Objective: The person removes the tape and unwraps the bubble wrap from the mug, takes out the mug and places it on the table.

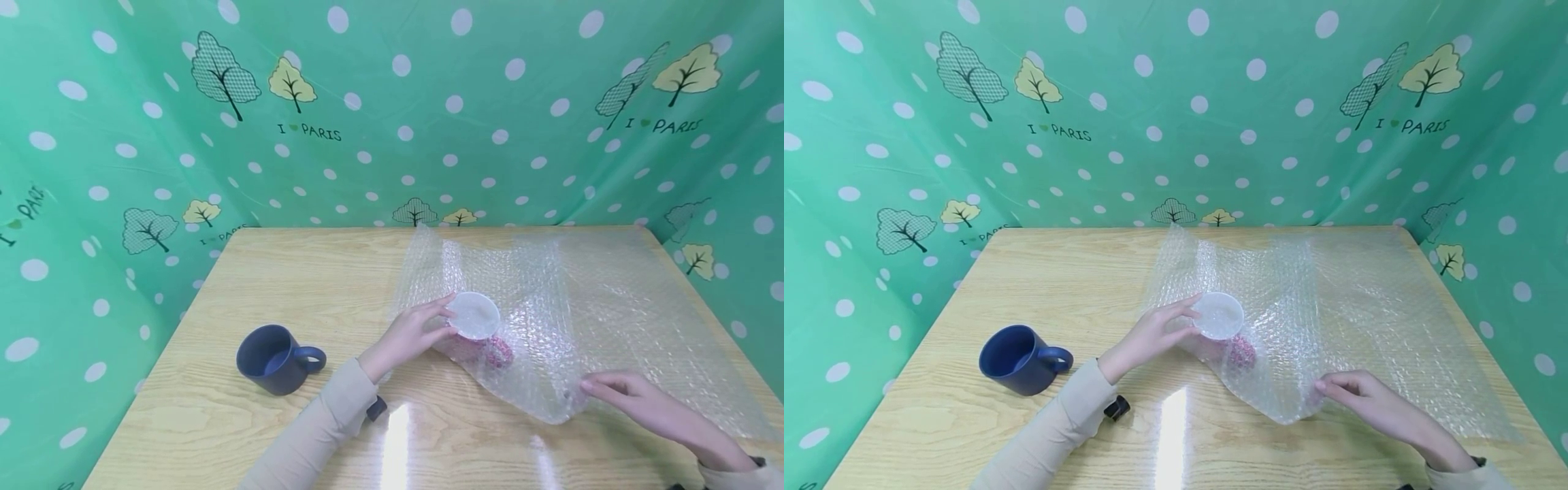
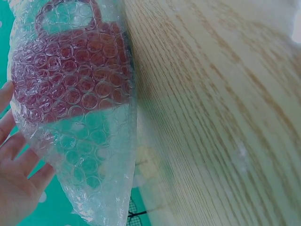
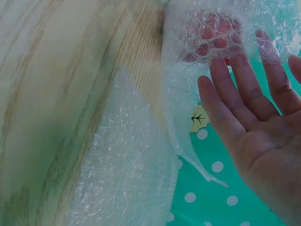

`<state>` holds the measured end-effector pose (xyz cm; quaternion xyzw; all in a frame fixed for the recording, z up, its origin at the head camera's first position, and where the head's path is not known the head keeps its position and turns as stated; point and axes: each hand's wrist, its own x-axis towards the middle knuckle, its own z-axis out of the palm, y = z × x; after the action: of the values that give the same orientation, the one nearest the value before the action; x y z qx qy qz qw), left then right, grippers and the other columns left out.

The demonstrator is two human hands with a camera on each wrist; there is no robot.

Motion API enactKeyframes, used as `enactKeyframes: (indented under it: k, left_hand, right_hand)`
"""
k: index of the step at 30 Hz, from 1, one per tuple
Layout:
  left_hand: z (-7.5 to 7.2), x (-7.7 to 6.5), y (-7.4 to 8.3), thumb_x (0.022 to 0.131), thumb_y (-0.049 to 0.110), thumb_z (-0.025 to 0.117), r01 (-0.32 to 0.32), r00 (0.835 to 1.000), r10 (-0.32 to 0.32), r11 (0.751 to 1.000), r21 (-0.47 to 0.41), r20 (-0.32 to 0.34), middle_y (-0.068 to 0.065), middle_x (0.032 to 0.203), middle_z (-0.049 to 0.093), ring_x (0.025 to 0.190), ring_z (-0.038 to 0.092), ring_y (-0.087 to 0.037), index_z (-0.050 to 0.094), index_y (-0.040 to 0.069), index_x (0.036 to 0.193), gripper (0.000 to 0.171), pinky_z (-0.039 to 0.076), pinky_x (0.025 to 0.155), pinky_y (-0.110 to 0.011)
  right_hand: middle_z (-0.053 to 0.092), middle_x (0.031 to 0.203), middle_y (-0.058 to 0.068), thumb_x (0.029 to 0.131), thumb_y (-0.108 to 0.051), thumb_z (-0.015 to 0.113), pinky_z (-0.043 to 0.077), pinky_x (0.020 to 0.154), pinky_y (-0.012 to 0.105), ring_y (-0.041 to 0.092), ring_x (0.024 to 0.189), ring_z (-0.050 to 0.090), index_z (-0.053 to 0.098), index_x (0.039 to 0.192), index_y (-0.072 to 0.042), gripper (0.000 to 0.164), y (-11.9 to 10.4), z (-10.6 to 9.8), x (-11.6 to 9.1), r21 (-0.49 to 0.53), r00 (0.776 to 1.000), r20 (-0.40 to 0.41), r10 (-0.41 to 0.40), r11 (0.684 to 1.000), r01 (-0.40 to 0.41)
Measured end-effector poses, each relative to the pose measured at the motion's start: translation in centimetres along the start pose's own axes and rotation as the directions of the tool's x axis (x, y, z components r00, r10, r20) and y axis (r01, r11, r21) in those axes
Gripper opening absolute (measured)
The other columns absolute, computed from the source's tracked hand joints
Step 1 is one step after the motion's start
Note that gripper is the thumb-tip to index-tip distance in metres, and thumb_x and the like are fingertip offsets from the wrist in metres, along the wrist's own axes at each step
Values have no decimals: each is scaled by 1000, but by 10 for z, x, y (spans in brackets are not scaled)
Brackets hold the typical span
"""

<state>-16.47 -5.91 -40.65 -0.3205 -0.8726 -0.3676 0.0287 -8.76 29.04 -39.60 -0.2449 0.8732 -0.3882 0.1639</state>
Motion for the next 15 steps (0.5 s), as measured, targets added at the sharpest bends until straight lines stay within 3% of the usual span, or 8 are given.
enactKeyframes:
  k: [3, 7, 15]
  left_hand:
    - [0, 0, 0, 84, 30, 59, -3, 1000, 3, 1000, -2, -4, 1, 133, 43, 117, 45, -16, 60, 9, 110, 34, 31, 102, -26]
    - [0, 0, 0, 84, 30, 58, -4, 1000, 4, 1000, -5, -4, 1, 133, 43, 117, 46, -16, 59, 9, 111, 34, 31, 102, -26]
    - [-1, 1, 0, 84, 29, 58, -8, 1000, 8, 1000, 4, -5, 0, 131, 46, 116, 46, -17, 57, 8, 115, 37, 32, 102, -27]
  right_hand:
    - [64, 101, -1, 94, -1, 34, 46, 75, 17, -2, 95, 54, 62, 103, 0, 29, 0, 1, 0, 56, 998, 21, -65, 996, 64]
    - [65, 98, 1, 93, 5, 30, 44, 78, 15, 3, 94, 57, 63, 101, -2, 34, -1, 3, 1, 131, 989, 34, -146, 981, 141]
    - [66, 96, 2, 94, 4, 29, 46, 76, 18, 3, 92, 58, 64, 97, -6, 36, -7, -2, 3, 93, 990, 14, -142, 986, 140]
